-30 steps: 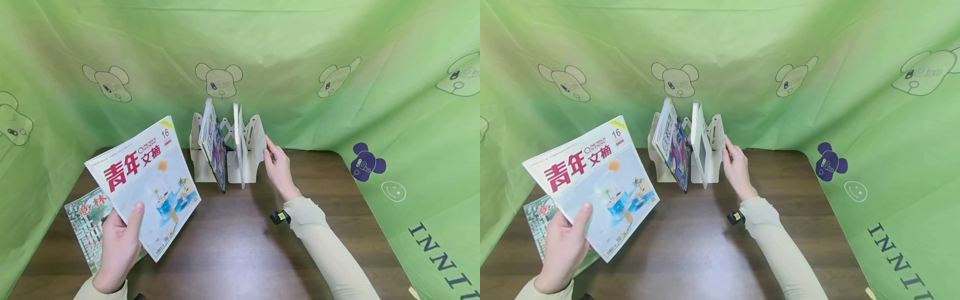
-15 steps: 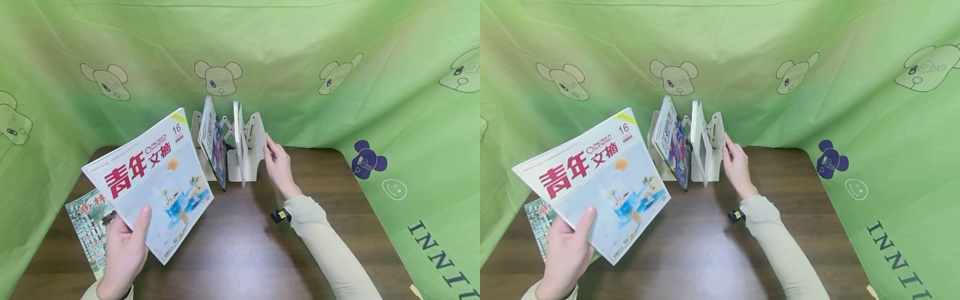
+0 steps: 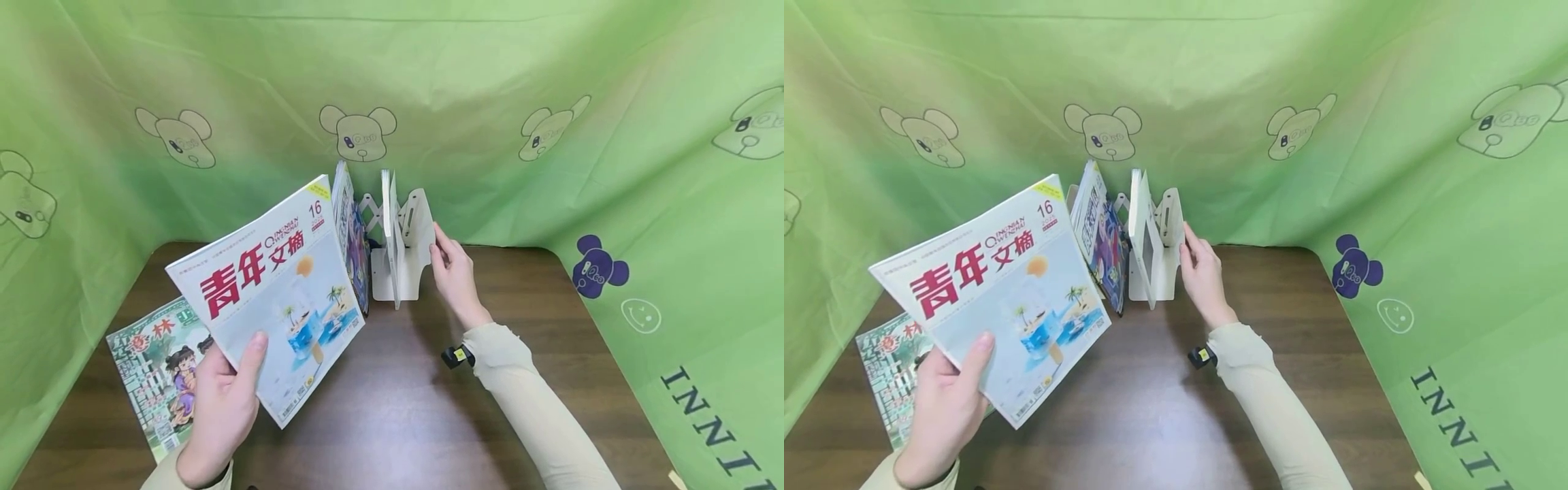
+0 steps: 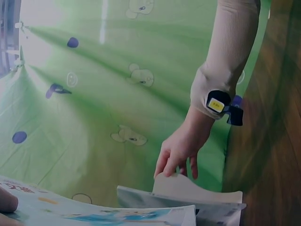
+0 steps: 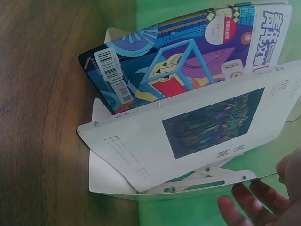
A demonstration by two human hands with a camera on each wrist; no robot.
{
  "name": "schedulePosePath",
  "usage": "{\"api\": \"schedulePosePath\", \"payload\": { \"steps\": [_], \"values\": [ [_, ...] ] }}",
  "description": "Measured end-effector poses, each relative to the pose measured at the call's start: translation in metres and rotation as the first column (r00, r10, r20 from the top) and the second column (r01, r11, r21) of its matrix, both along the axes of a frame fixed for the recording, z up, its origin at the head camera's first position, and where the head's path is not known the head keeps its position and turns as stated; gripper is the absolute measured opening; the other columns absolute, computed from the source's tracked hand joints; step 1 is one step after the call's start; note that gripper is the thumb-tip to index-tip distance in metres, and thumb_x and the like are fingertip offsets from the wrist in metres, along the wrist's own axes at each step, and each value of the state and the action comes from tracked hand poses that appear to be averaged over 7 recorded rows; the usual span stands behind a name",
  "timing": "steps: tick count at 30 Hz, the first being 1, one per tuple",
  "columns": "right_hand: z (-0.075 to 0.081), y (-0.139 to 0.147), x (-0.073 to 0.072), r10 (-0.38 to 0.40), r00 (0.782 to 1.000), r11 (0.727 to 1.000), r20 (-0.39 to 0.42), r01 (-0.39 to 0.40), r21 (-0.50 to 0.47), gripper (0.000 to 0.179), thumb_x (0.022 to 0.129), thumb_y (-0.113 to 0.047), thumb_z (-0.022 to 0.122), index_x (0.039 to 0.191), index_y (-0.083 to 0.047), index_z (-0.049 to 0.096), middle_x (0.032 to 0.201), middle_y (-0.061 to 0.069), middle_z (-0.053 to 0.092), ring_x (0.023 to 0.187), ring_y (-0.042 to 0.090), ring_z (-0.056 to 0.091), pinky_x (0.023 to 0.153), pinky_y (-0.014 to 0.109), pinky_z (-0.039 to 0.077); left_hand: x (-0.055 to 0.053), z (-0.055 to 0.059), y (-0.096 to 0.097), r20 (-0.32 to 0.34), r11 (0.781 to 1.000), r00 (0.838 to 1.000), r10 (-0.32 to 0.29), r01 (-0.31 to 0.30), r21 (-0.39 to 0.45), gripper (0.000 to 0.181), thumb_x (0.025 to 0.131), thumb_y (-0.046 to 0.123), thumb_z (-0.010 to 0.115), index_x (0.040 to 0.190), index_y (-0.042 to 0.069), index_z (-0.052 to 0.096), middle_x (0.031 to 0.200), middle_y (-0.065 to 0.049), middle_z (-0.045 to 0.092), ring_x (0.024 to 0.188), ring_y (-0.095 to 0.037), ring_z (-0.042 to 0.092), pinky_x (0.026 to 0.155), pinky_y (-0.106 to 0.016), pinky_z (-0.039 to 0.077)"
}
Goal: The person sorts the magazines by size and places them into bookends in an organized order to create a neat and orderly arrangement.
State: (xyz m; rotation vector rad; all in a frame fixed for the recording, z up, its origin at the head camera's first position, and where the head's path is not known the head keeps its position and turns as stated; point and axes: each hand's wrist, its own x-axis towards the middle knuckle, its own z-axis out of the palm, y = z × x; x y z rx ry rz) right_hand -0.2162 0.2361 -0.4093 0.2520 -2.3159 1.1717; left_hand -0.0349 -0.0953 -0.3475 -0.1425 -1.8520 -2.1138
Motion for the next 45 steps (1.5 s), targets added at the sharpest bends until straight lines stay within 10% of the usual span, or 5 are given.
{"api": "schedulePosePath", "payload": {
  "steps": [9, 17, 45],
  "values": [
    [0.001, -0.002, 0.0, 0.0, 1.0, 1.0, 0.007, 0.0, -0.007, 0.044, 0.105, -0.004, 0.058, 0.149, -0.002, 0.055, 0.105, 0.024, 0.068, 0.083, 0.028, 0.058, 0.073, 0.025, 0.046, -0.008, -0.001, 0.011, 0.005, 0.999, 1.0, 0.001, 0.0, -0.044, 0.036, 0.107, -0.001, 0.051, 0.142, -0.007, 0.056, 0.129, 0.001, 0.073, 0.109, -0.013, 0.073, 0.085, -0.029, 0.062],
    [0.001, -0.001, 0.0, -0.004, 1.0, 1.0, 0.026, 0.004, -0.002, 0.045, 0.105, -0.004, 0.057, 0.15, -0.001, 0.054, 0.101, 0.023, 0.066, 0.082, 0.027, 0.056, 0.07, 0.024, 0.044, -0.019, -0.007, 0.029, -0.066, 0.996, 0.998, 0.004, -0.01, -0.085, 0.036, 0.107, 0.0, 0.052, 0.142, -0.008, 0.055, 0.134, -0.027, 0.065, 0.112, -0.011, 0.071, 0.089, -0.027, 0.06],
    [-0.002, 0.01, 0.005, -0.024, 1.0, 1.0, 0.001, 0.024, 0.004, 0.045, 0.105, -0.004, 0.058, 0.15, -0.004, 0.054, 0.103, 0.024, 0.067, 0.083, 0.027, 0.059, 0.071, 0.019, 0.045, -0.069, -0.005, 0.109, -0.29, 0.997, 0.955, 0.062, -0.072, -0.026, 0.036, 0.108, 0.002, 0.049, 0.144, -0.001, 0.055, 0.14, -0.018, 0.065, 0.128, -0.033, 0.063, 0.104, -0.05, 0.054]
  ]
}}
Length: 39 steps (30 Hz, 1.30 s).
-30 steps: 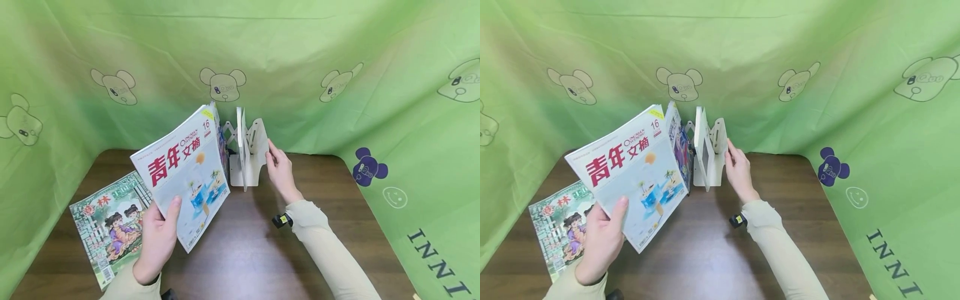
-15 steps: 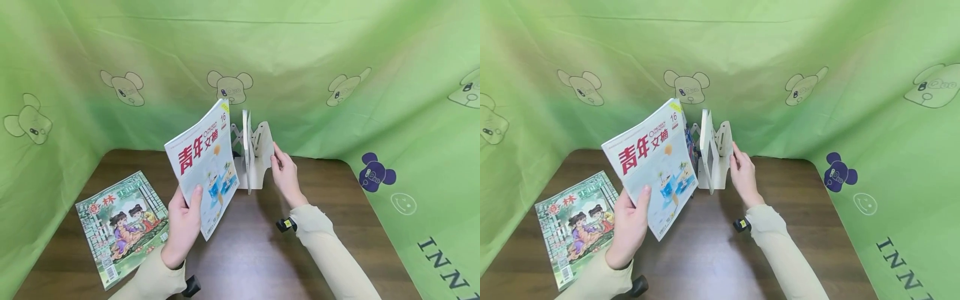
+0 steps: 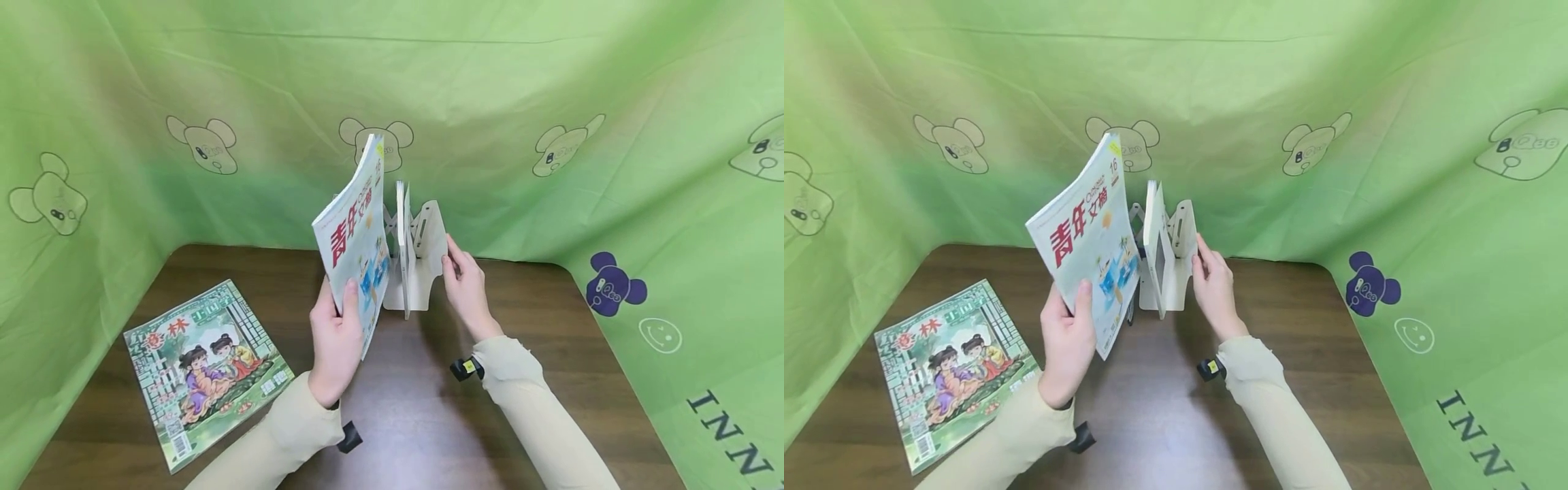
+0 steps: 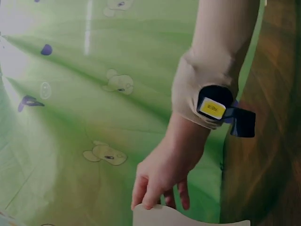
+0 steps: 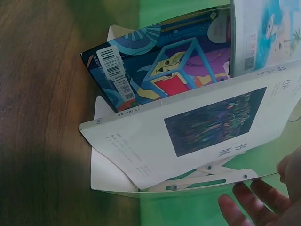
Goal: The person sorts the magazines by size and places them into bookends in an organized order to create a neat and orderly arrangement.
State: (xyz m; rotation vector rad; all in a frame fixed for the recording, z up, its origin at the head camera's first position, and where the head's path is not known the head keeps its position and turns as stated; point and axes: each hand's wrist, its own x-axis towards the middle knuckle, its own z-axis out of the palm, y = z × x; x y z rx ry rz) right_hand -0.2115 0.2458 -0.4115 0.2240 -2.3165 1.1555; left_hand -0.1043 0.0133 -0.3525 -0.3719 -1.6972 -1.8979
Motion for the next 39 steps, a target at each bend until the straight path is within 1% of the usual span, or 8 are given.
{"api": "schedulePosePath", "payload": {
  "steps": [5, 7, 9, 13, 17, 24, 31, 39],
  "values": [
    [0.0, 0.0, 0.0, 0.003, 1.0, 1.0, -0.008, -0.003, -0.003, 0.045, 0.104, -0.003, 0.058, 0.149, -0.003, 0.055, 0.104, 0.025, 0.067, 0.084, 0.028, 0.059, 0.072, 0.02, 0.046, -0.014, -0.009, 0.013, -0.115, 0.994, 0.99, 0.082, -0.089, -0.059, 0.037, 0.106, -0.005, 0.05, 0.142, -0.006, 0.055, 0.139, -0.023, 0.064, 0.128, -0.037, 0.063, 0.104, -0.05, 0.054],
    [0.001, 0.0, 0.0, 0.003, 1.0, 1.0, -0.007, -0.003, -0.002, 0.045, 0.104, -0.003, 0.058, 0.149, -0.003, 0.055, 0.103, 0.025, 0.067, 0.083, 0.028, 0.059, 0.071, 0.021, 0.046, -0.02, -0.013, 0.017, -0.146, 0.987, 0.981, 0.124, -0.138, -0.086, 0.036, 0.104, -0.008, 0.05, 0.14, -0.007, 0.057, 0.137, -0.024, 0.065, 0.125, -0.038, 0.064, 0.103, -0.05, 0.055],
    [0.001, 0.0, -0.001, -0.003, 1.0, 1.0, -0.014, 0.003, 0.005, 0.045, 0.104, -0.003, 0.058, 0.148, -0.002, 0.055, 0.101, 0.025, 0.067, 0.082, 0.028, 0.058, 0.071, 0.023, 0.045, -0.024, -0.015, 0.021, -0.162, 0.983, 0.977, 0.139, -0.155, -0.096, 0.037, 0.104, -0.008, 0.05, 0.14, -0.008, 0.056, 0.137, -0.024, 0.064, 0.125, -0.039, 0.064, 0.103, -0.051, 0.055],
    [0.002, -0.001, -0.002, -0.012, 1.0, 1.0, 0.001, 0.012, 0.002, 0.044, 0.104, -0.003, 0.057, 0.149, -0.002, 0.055, 0.1, 0.024, 0.066, 0.082, 0.028, 0.057, 0.071, 0.025, 0.045, -0.032, -0.018, 0.029, -0.133, 0.989, 0.984, 0.119, -0.13, -0.073, 0.035, 0.106, -0.004, 0.048, 0.14, -0.006, 0.056, 0.138, -0.023, 0.064, 0.125, -0.038, 0.064, 0.104, -0.05, 0.054],
    [0.003, -0.002, 0.0, -0.004, 0.999, 1.0, 0.039, 0.005, -0.021, 0.046, 0.105, -0.004, 0.057, 0.151, -0.004, 0.054, 0.108, 0.025, 0.067, 0.089, 0.03, 0.062, 0.073, 0.022, 0.047, -0.039, -0.024, 0.035, -0.1, 0.991, 0.988, 0.113, -0.12, -0.062, 0.035, 0.108, -0.003, 0.046, 0.141, -0.006, 0.055, 0.138, -0.024, 0.063, 0.125, -0.038, 0.063, 0.104, -0.05, 0.054],
    [0.0, -0.001, -0.001, -0.009, 1.0, 1.0, 0.026, 0.01, -0.018, 0.046, 0.105, -0.003, 0.056, 0.15, -0.003, 0.053, 0.109, 0.025, 0.068, 0.087, 0.03, 0.061, 0.072, 0.02, 0.046, -0.056, -0.038, 0.048, -0.148, 0.971, 0.97, 0.192, -0.209, -0.111, 0.042, 0.106, -0.005, 0.049, 0.148, -0.006, 0.051, 0.145, -0.024, 0.059, 0.131, -0.035, 0.06, 0.107, -0.049, 0.052],
    [0.0, 0.0, 0.0, -0.009, 1.0, 0.999, 0.011, 0.009, -0.036, 0.045, 0.105, -0.004, 0.057, 0.15, -0.004, 0.055, 0.113, 0.026, 0.068, 0.092, 0.032, 0.065, 0.076, 0.017, 0.048, -0.076, -0.057, 0.065, -0.099, 0.971, 0.975, 0.198, -0.209, -0.114, 0.047, 0.108, -0.002, 0.046, 0.155, 0.004, 0.048, 0.155, -0.016, 0.053, 0.142, -0.029, 0.051, 0.115, -0.044, 0.045],
    [0.0, -0.004, 0.001, -0.008, 1.0, 1.0, -0.016, 0.007, -0.014, 0.044, 0.105, -0.004, 0.057, 0.149, -0.003, 0.055, 0.104, 0.025, 0.067, 0.084, 0.029, 0.06, 0.071, 0.02, 0.045, -0.089, -0.081, 0.075, -0.096, 0.966, 0.971, 0.22, -0.23, -0.118, 0.047, 0.107, -0.005, 0.045, 0.153, 0.002, 0.049, 0.155, -0.015, 0.053, 0.145, -0.031, 0.048, 0.119, -0.042, 0.04]
  ]
}}
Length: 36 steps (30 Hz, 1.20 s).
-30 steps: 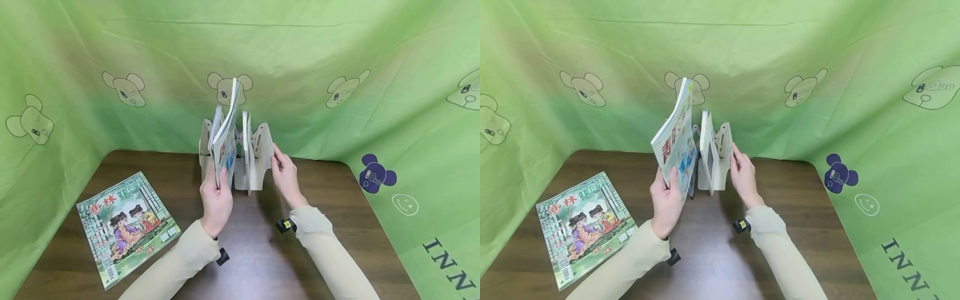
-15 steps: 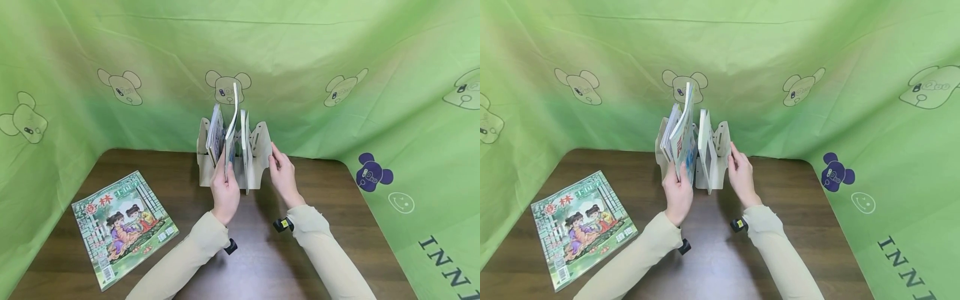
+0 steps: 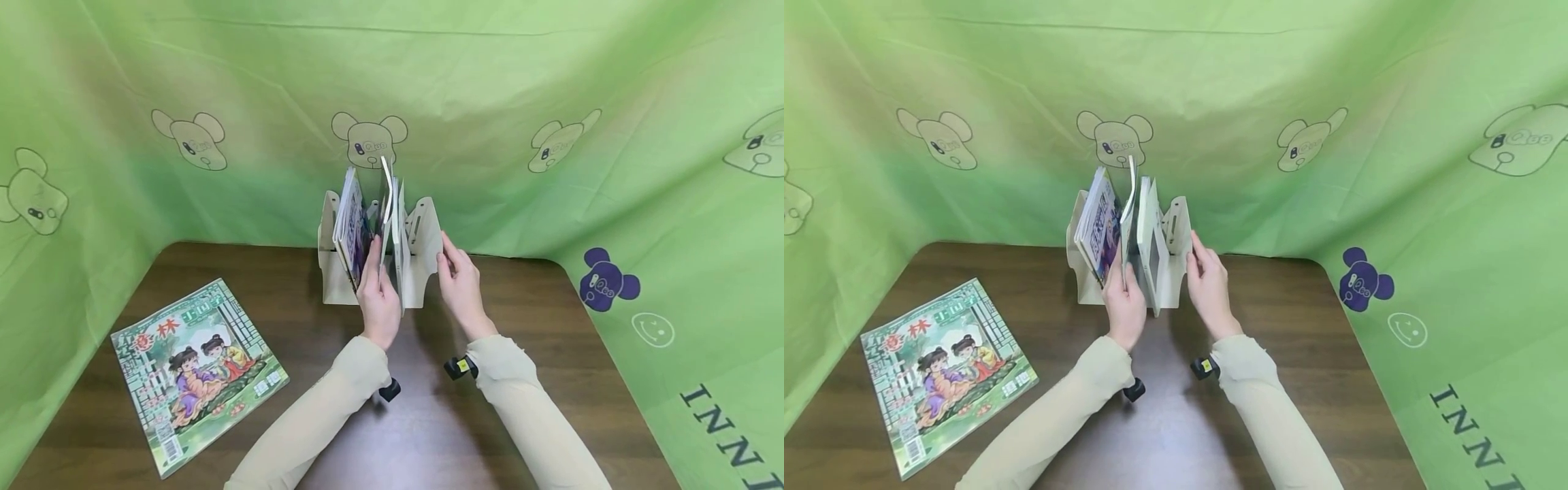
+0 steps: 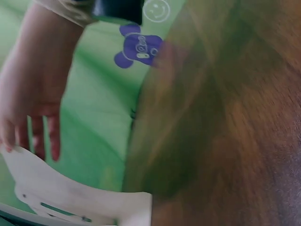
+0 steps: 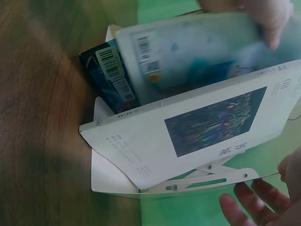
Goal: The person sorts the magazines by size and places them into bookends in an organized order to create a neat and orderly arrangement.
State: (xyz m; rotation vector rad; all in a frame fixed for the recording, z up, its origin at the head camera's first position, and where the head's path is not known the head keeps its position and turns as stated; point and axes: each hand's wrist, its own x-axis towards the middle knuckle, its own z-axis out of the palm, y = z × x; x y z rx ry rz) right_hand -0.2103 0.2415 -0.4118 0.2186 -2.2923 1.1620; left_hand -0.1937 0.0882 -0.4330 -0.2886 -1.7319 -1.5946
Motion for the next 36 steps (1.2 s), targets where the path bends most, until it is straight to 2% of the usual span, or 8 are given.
{"api": "schedulePosePath", "payload": {
  "steps": [11, 22, 29, 36],
  "values": [
    [0.0, 0.001, 0.002, -0.01, 1.0, 1.0, -0.001, 0.01, 0.01, 0.044, 0.104, -0.003, 0.058, 0.148, -0.003, 0.056, 0.104, 0.025, 0.067, 0.083, 0.028, 0.058, 0.072, 0.027, 0.047, -0.01, -0.023, 0.003, -0.008, 1.0, 1.0, 0.005, -0.005, -0.017, 0.048, 0.106, -0.007, 0.044, 0.154, 0.0, 0.047, 0.154, -0.018, 0.053, 0.145, -0.034, 0.047, 0.121, -0.038, 0.037],
    [0.0, 0.0, 0.001, -0.017, 1.0, 1.0, -0.006, 0.017, 0.009, 0.044, 0.104, -0.003, 0.058, 0.148, -0.005, 0.057, 0.106, 0.025, 0.068, 0.086, 0.03, 0.059, 0.076, 0.03, 0.049, -0.014, -0.028, 0.005, 0.019, 1.0, 1.0, 0.012, -0.012, 0.008, 0.049, 0.106, -0.007, 0.044, 0.154, 0.0, 0.047, 0.153, -0.027, 0.05, 0.144, -0.035, 0.047, 0.12, -0.043, 0.04],
    [-0.001, -0.001, 0.003, -0.013, 1.0, 1.0, 0.0, 0.013, 0.006, 0.045, 0.104, -0.004, 0.058, 0.149, -0.006, 0.056, 0.107, 0.024, 0.068, 0.086, 0.029, 0.06, 0.076, 0.026, 0.049, -0.018, -0.035, 0.006, 0.017, 1.0, 1.0, 0.016, -0.016, -0.009, 0.052, 0.103, -0.011, 0.043, 0.154, 0.001, 0.047, 0.155, -0.022, 0.05, 0.146, -0.034, 0.046, 0.122, -0.042, 0.038],
    [0.0, 0.0, 0.001, -0.014, 1.0, 1.0, -0.023, 0.014, 0.019, 0.044, 0.104, -0.003, 0.058, 0.148, -0.004, 0.057, 0.098, 0.024, 0.066, 0.082, 0.029, 0.057, 0.074, 0.03, 0.047, -0.022, -0.034, 0.01, 0.002, 1.0, 1.0, 0.01, -0.01, -0.02, 0.056, 0.101, -0.011, 0.043, 0.155, 0.003, 0.046, 0.154, -0.022, 0.051, 0.146, -0.031, 0.047, 0.121, -0.041, 0.039]
  ]
}}
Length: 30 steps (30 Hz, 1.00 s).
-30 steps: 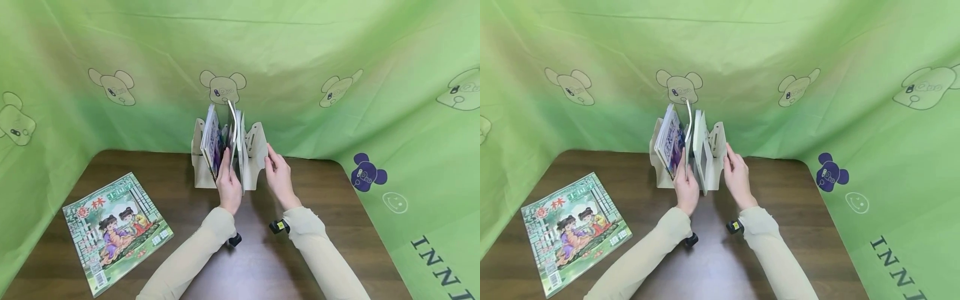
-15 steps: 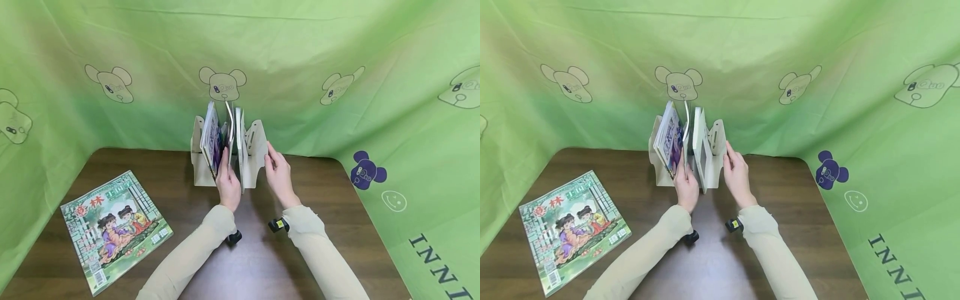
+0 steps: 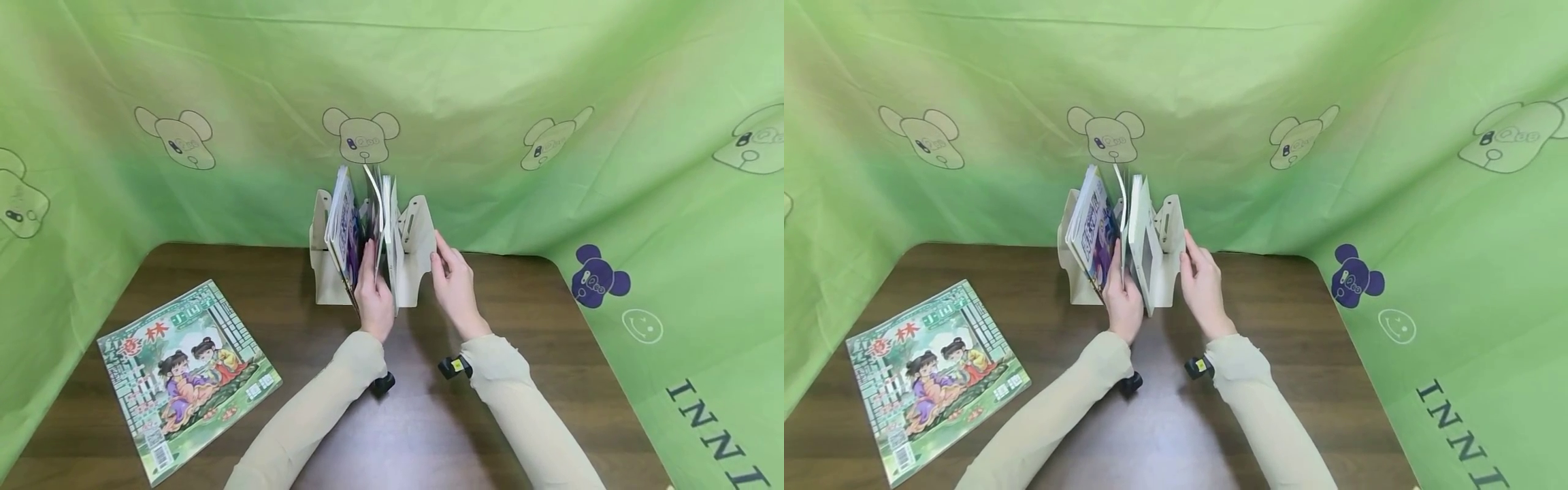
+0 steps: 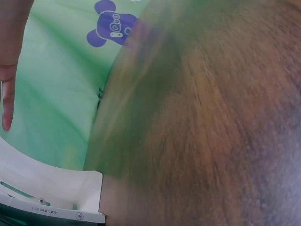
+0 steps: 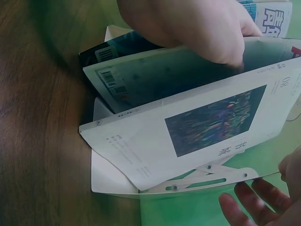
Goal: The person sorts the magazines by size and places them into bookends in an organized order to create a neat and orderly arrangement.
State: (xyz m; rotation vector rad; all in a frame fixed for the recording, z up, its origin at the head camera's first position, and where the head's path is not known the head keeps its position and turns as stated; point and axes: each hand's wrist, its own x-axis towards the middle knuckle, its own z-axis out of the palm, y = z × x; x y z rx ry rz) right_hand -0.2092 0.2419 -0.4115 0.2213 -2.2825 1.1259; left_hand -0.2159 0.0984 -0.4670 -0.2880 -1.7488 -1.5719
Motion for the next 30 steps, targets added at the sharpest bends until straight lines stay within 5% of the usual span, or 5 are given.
{"api": "schedulePosePath", "payload": {
  "steps": [9, 21, 26, 30],
  "values": [
    [-0.001, 0.0, -0.001, 0.007, 1.0, 1.0, -0.02, -0.007, 0.019, 0.044, 0.104, -0.003, 0.058, 0.147, -0.001, 0.057, 0.096, 0.025, 0.065, 0.08, 0.028, 0.055, 0.072, 0.036, 0.047, 0.002, -0.002, 0.0, 0.021, 0.999, 0.999, 0.04, -0.04, -0.023, 0.062, 0.097, -0.013, 0.046, 0.156, 0.005, 0.045, 0.156, -0.018, 0.051, 0.144, -0.03, 0.049, 0.119, -0.042, 0.041],
    [-0.004, 0.0, -0.002, 0.006, 1.0, 1.0, -0.016, -0.006, 0.003, 0.044, 0.104, -0.003, 0.057, 0.148, -0.001, 0.055, 0.103, 0.025, 0.068, 0.083, 0.03, 0.058, 0.075, 0.032, 0.049, 0.013, 0.022, -0.005, -0.016, 0.998, 1.0, 0.026, -0.027, -0.054, 0.062, 0.099, -0.009, 0.051, 0.159, 0.002, 0.038, 0.16, -0.023, 0.043, 0.148, -0.032, 0.043, 0.121, -0.044, 0.038],
    [-0.003, 0.0, 0.0, 0.006, 1.0, 1.0, 0.007, -0.006, -0.005, 0.045, 0.104, -0.003, 0.058, 0.148, -0.002, 0.055, 0.103, 0.024, 0.068, 0.083, 0.029, 0.058, 0.074, 0.033, 0.049, 0.02, 0.033, -0.01, -0.095, 0.995, 0.995, 0.035, -0.043, -0.085, 0.065, 0.099, -0.008, 0.052, 0.16, -0.002, 0.031, 0.161, -0.026, 0.038, 0.151, -0.032, 0.037, 0.124, -0.038, 0.033],
    [-0.003, 0.0, -0.001, 0.0, 1.0, 1.0, -0.014, 0.0, 0.006, 0.045, 0.103, -0.002, 0.058, 0.148, -0.001, 0.055, 0.101, 0.023, 0.068, 0.081, 0.026, 0.057, 0.072, 0.031, 0.048, 0.025, 0.044, -0.016, -0.228, 0.987, 0.973, 0.024, -0.059, -0.149, 0.069, 0.097, -0.011, 0.053, 0.16, -0.01, 0.025, 0.165, -0.029, 0.029, 0.155, -0.035, 0.029, 0.127, -0.04, 0.027]
  ]
}}
